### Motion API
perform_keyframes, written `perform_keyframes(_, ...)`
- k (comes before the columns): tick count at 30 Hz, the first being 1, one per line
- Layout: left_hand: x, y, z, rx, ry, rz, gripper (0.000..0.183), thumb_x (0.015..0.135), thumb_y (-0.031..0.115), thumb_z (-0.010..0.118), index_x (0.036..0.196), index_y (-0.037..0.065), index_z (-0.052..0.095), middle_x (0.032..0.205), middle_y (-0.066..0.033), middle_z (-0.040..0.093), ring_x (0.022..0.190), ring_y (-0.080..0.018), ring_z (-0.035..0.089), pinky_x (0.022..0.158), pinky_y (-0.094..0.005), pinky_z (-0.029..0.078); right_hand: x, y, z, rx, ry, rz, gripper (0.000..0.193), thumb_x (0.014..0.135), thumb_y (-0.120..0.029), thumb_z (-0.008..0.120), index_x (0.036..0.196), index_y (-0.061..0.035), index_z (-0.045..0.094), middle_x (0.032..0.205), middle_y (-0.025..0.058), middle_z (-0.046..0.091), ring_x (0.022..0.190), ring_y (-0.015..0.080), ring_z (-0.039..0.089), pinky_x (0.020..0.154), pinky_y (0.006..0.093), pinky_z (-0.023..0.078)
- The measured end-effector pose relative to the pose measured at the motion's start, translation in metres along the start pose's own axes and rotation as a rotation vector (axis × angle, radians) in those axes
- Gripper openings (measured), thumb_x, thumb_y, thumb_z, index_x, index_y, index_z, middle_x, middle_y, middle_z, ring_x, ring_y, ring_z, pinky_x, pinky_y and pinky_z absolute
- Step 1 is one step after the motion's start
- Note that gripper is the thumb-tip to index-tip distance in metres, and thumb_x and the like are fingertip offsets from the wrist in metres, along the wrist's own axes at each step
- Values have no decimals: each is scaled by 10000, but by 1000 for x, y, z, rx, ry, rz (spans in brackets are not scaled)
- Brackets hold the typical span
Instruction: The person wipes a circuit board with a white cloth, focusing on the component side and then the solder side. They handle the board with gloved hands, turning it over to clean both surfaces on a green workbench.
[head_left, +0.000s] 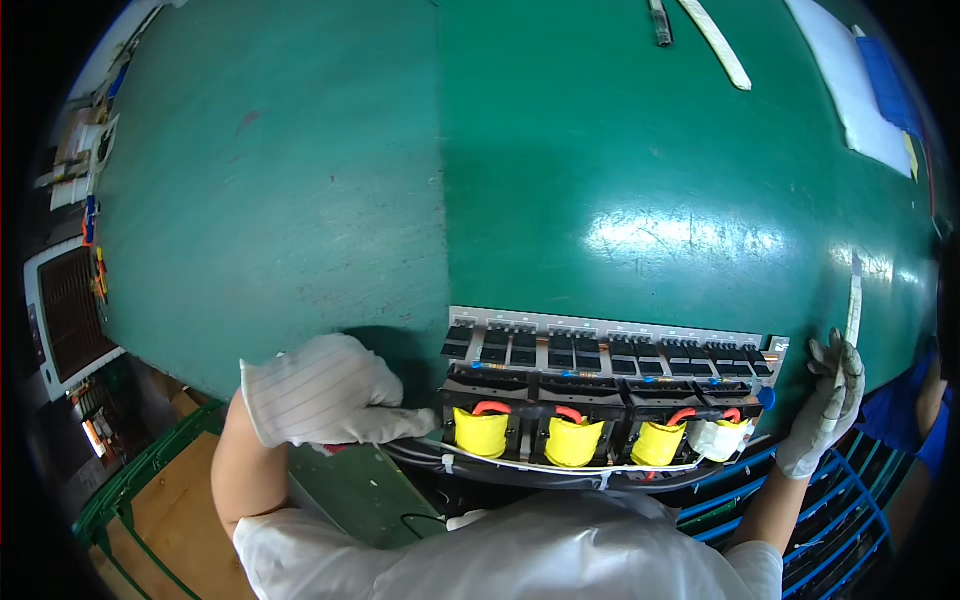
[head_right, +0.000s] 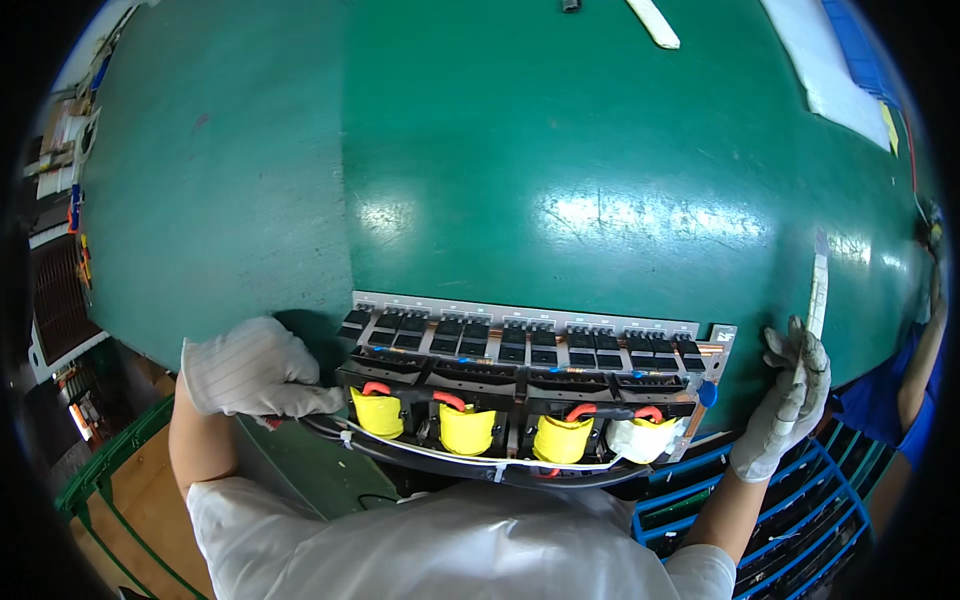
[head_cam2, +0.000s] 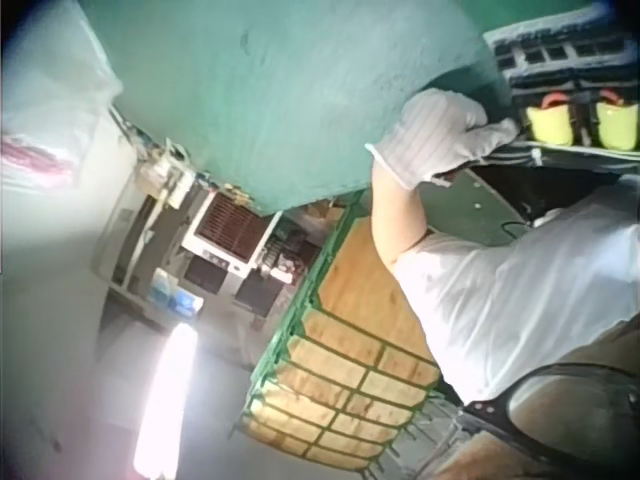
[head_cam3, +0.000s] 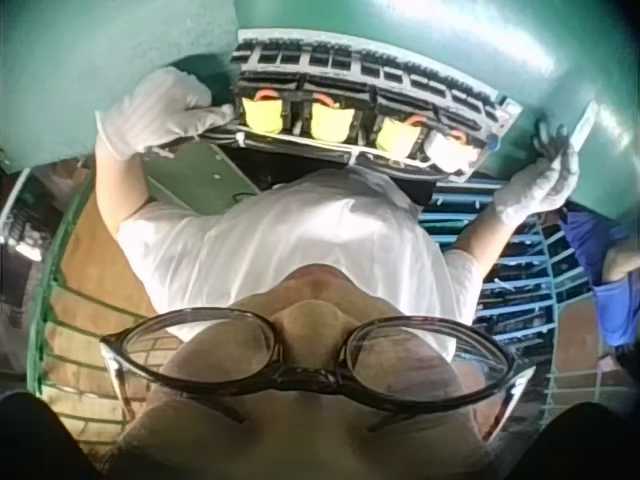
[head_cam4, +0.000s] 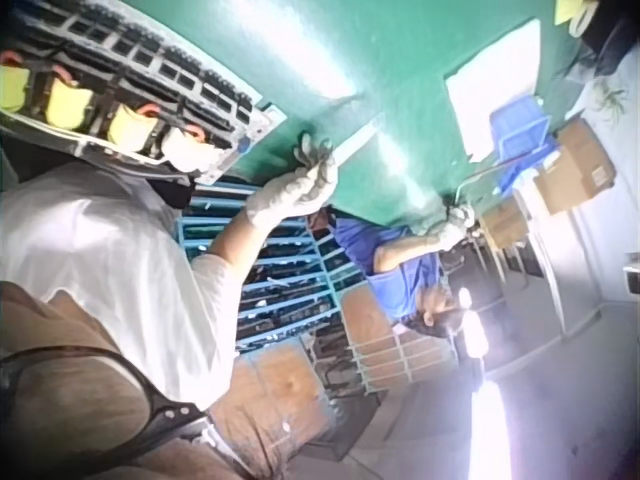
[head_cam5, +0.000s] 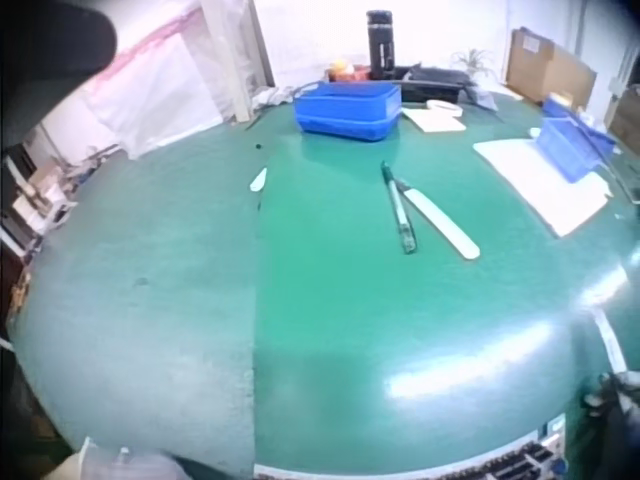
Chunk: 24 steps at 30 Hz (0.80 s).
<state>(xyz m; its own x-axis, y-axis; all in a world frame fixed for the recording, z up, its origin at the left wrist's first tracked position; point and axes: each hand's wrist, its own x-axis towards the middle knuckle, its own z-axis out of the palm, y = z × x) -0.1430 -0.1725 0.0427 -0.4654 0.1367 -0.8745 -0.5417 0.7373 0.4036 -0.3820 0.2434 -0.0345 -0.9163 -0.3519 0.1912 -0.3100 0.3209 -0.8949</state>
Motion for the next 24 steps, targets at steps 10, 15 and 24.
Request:
perform_keyframes(10, -11, -1, 10, 303, 302, 46, 585, 843, 528, 582, 541, 27, 611, 472, -116, 534, 487, -260, 590, 492, -375, 469, 0, 3, -5, -25, -9, -44, 598, 925, -466, 495, 1230, 49, 501, 1191, 245, 590, 964, 296, 644, 789, 313, 480)
perform_keyframes(15, -27, -39, 43, -142, 462, -123, 501, 891, 372, 612, 519, 37, 587, 433, -86, 500, 352, -206, 464, 377, -316, 395, 2, 5, -8, -21, -40, -19, 569, 933, -440, 500, 1222, 51, 512, 1195, 237, 589, 977, 299, 637, 818, 330, 473)
perform_keyframes(24, -60, -81, 143, -1116, 674, 150, 563, 896, 480, 511, 815, -56, 661, 803, -162, 661, 688, -209, 614, 586, -300, 466, 6, 14, -18, -41, -95, -35, 581, 937, -433, 502, 1257, 51, 496, 1233, 233, 571, 1041, 299, 613, 860, 327, 449)
